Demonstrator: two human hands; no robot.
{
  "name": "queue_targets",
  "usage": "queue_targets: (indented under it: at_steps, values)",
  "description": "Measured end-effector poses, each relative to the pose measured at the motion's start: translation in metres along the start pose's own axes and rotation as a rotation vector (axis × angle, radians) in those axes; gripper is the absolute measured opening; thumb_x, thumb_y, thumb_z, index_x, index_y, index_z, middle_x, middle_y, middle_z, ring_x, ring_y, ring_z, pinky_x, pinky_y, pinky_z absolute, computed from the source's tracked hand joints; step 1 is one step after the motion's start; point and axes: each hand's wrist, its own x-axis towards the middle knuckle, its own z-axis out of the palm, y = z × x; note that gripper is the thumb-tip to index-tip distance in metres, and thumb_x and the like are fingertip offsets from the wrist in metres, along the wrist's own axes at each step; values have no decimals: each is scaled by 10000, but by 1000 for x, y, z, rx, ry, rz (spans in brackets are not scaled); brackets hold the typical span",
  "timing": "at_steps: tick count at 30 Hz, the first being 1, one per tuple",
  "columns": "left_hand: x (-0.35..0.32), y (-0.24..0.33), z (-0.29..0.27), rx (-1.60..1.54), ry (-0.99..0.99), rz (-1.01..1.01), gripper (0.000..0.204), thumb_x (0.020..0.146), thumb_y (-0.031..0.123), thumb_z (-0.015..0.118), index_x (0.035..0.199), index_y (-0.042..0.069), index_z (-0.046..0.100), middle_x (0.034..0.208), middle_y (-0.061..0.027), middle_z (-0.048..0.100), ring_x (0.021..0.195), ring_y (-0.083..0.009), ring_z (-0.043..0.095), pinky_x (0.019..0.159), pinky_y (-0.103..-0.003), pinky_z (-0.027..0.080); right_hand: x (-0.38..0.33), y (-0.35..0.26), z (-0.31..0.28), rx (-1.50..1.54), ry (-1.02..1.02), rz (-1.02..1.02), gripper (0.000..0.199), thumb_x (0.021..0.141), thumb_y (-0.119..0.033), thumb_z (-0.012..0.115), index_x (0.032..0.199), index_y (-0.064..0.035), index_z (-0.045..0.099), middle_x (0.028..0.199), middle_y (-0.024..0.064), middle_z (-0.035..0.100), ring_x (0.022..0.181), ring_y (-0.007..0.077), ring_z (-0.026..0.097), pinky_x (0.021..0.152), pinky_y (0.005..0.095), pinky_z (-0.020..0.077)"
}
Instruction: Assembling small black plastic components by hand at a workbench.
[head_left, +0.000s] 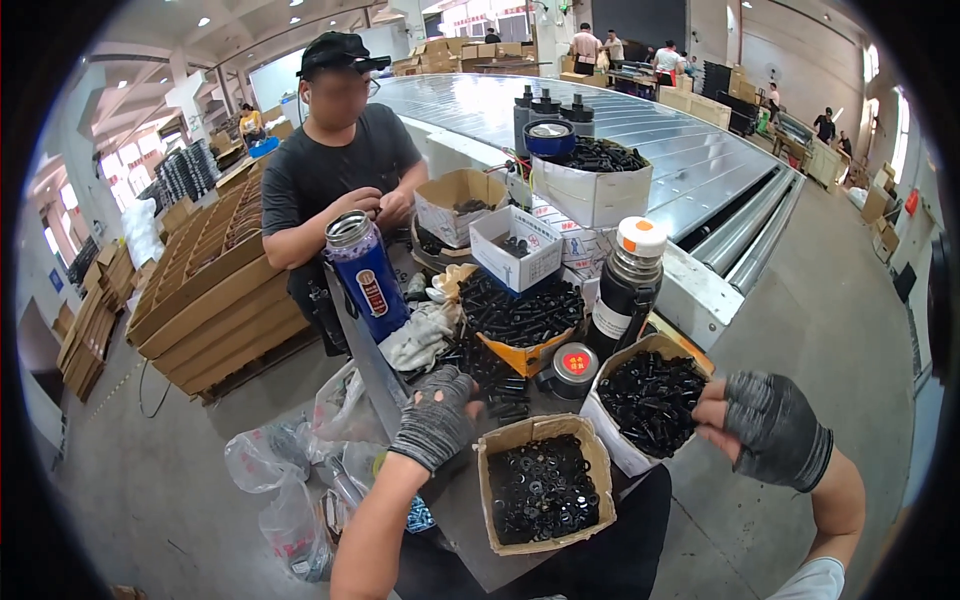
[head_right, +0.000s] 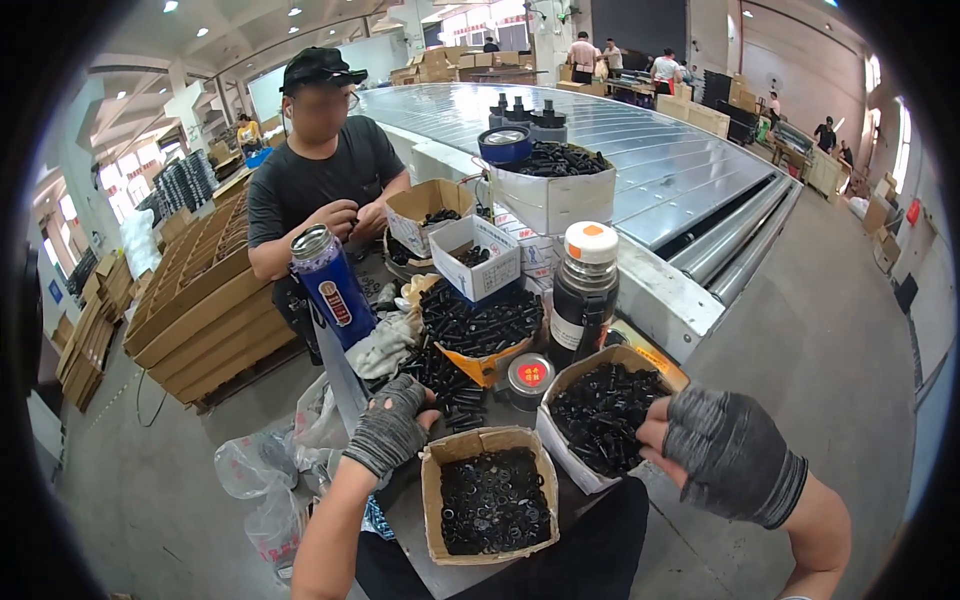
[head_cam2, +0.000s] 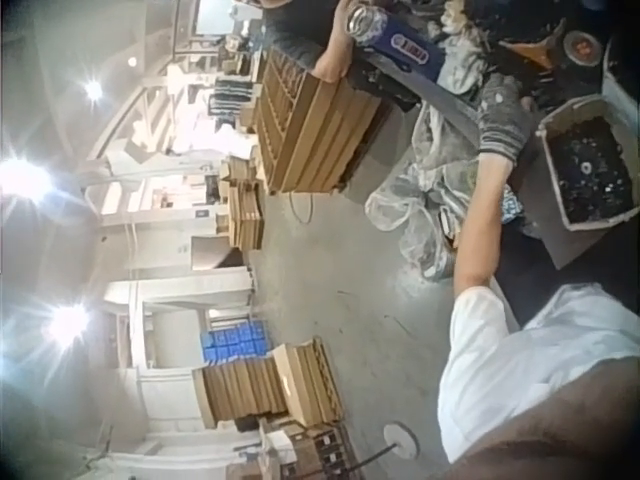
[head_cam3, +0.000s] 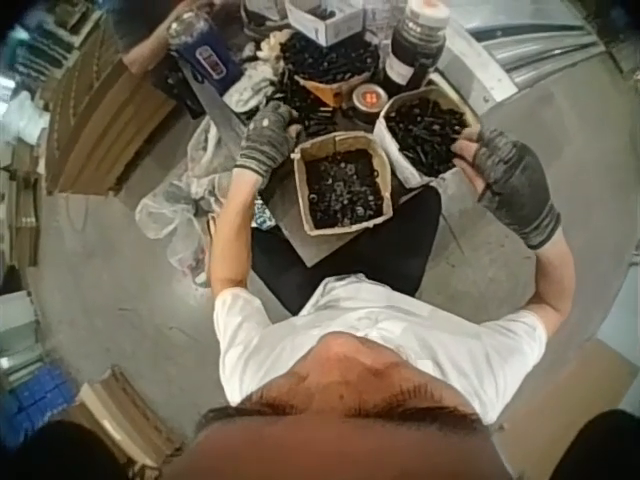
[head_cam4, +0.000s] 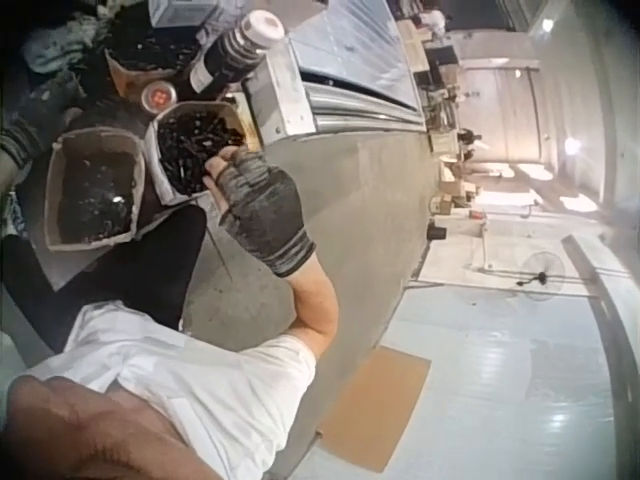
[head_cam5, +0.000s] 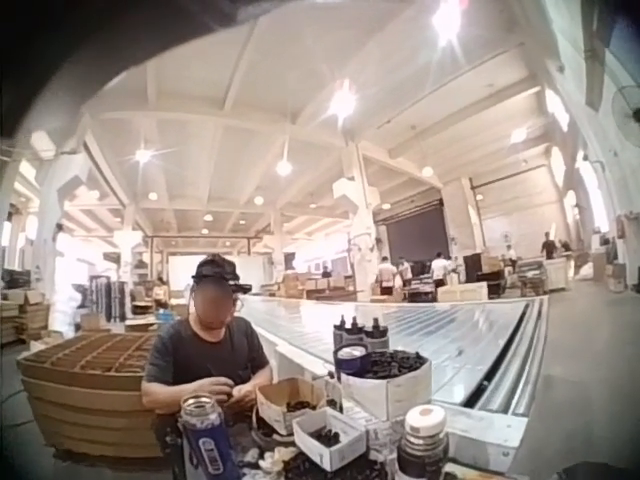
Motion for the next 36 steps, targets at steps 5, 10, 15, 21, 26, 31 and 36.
queue_targets:
  at_steps: [5, 10, 15, 21, 26, 31, 36]
  values:
    - [12, 18, 4, -40, 5, -94, 206, 799, 192, 725, 932, 45, 672, 889, -167, 654, 868, -348, 655, 796, -445, 513, -6, -14, 2, -20, -67, -35, 126, 845, -147, 689, 954, -104, 641, 942, 67, 608, 836, 256, 633, 697, 375, 523]
    - [4, 31, 11, -53, 0, -129, 288, 857, 287, 701, 947, 18, 652, 962, -205, 666, 877, -360, 670, 791, -464, 534, 2, -8, 13, -6, -138, -80, 129, 856, -158, 691, 971, -119, 647, 954, 59, 610, 839, 239, 638, 691, 358, 529]
    - [11, 32, 19, -47, -104, -168, 322, 858, 321, 713, 1046, 65, 661, 1043, -165, 646, 959, -348, 656, 860, -451, 504, -1, -16, 6, -66, -136, -114, 172, 847, -175, 702, 998, -107, 653, 985, 70, 629, 863, 241, 649, 704, 351, 539]
    - [-2, 13, 13, 18, -48, -118, 272, 794, 173, 687, 1026, 44, 623, 1003, -174, 624, 970, -370, 628, 856, -462, 493, 14, -12, 26, -13, -31, -314, 313, 806, -177, 724, 1092, -66, 665, 1048, 110, 649, 895, 262, 663, 707, 367, 551]
    - [-9, 14, 10, 3, -54, -67, 221, 800, 119, 667, 993, 25, 612, 990, -189, 620, 954, -383, 626, 837, -472, 493, 37, -25, 46, 53, -147, -408, 338, 820, -159, 603, 1144, -65, 635, 1099, 114, 644, 953, 269, 655, 792, 372, 549]
    - [-12, 13, 11, 31, 26, -47, 190, 805, 99, 658, 975, 27, 615, 942, -185, 632, 934, -383, 631, 838, -474, 499, 64, -41, 88, 29, -308, -447, 431, 767, -134, 668, 1189, -61, 619, 1121, 142, 623, 982, 283, 647, 813, 389, 546]
    - [-22, 16, -16, -169, 217, 16, 141, 809, 65, 663, 943, 26, 642, 883, -180, 659, 862, -366, 656, 772, -440, 521, 78, -56, 109, 57, -509, -417, 274, 807, -129, 613, 1070, -58, 642, 1030, 146, 665, 906, 315, 683, 743, 433, 564]
